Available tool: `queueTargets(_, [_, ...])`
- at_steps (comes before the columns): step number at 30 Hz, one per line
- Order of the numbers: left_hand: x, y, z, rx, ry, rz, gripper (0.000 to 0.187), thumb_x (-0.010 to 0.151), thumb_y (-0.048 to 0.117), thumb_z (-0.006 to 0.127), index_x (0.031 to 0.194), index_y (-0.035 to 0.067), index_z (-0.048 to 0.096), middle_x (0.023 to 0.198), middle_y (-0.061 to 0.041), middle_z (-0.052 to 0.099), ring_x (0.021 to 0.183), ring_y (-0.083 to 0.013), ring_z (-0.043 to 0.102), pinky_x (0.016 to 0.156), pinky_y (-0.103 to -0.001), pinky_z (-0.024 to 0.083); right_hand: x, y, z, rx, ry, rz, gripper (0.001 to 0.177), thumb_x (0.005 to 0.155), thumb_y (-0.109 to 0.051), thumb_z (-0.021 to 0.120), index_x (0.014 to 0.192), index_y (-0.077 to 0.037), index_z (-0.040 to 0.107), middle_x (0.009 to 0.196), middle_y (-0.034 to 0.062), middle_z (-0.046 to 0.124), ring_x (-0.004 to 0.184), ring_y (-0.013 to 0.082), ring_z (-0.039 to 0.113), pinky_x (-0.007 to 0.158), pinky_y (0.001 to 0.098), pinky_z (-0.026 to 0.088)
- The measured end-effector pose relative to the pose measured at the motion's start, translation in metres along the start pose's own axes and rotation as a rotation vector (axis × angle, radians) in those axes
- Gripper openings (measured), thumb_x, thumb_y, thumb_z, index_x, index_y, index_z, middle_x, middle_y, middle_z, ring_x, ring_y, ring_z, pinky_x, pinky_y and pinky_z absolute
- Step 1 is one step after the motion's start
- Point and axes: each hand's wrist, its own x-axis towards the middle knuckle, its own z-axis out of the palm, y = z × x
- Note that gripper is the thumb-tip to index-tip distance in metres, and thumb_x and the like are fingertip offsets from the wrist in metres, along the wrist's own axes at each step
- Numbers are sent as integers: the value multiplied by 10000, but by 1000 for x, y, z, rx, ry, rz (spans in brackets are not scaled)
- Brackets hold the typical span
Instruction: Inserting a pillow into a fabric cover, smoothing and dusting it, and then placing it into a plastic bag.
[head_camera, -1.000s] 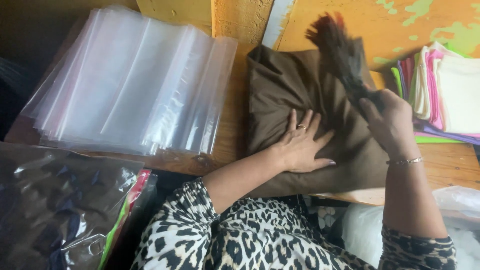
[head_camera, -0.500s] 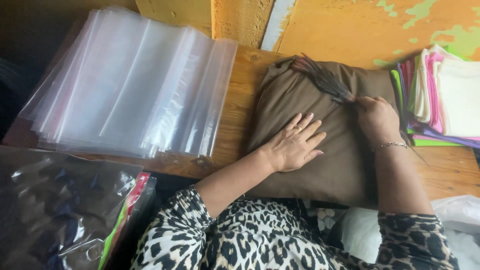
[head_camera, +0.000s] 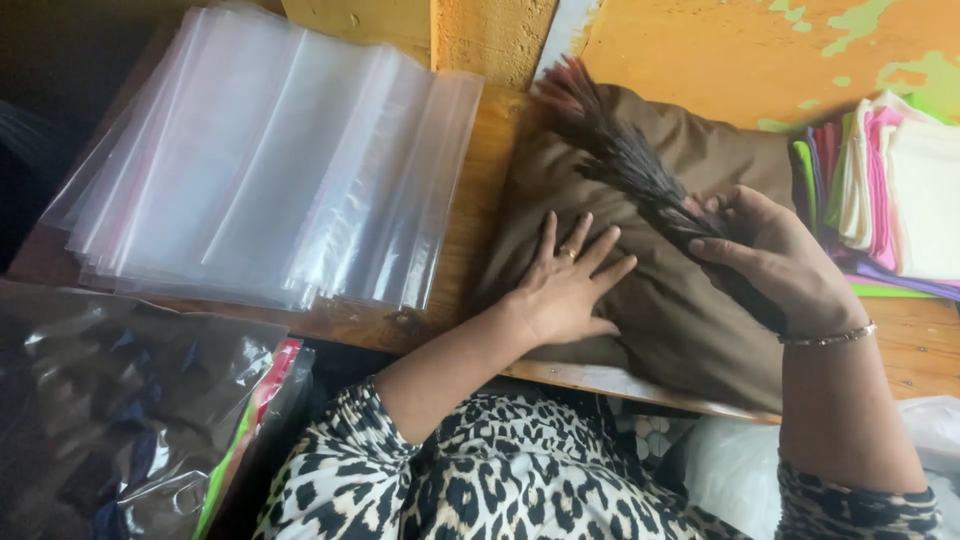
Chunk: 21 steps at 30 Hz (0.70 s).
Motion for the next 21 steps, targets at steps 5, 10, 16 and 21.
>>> queueTargets(5, [-7,-1,-9,-84,63,-47,981,777,627,782,1548,179,373,1660,-226,194,1509,-576,90,1133,-827,7,24,41,-19,-517,124,-147,265,1005,-164,624,1216,-7,647,1064,153,684,855,274,646,752,361,499])
queueTargets(10, [-10,8,-3,-148,178,-30,866,838,634,714,1450,66,481,1613,-275,292,1495,-560,198,1153,-792,105,26,77,-19,-1302,255,-199,624,1010,-539,530,1436,-85,570,1248,303,640,1120,528,596,994,569,435])
queueTargets(16, [-17,16,14,36,323,-202,857,945,741,293,1583,172,339,1665,-263,197,1541,-529,74,1199,-746,27,20,108,-51,-1560,349,-183,189,977,-194,539,1121,-128,643,964,196,671,810,518,655,741,578,554])
queueTargets(21, [-20,15,38,-280,917,-199,1026,986,770,269,1672,67,-26,1731,-282,-31,1596,-592,-60,1287,-779,41,0,78,-5,-1144,403,-205,375,958,-242,541,1303,-105,598,1203,214,665,967,553,635,760,631,494])
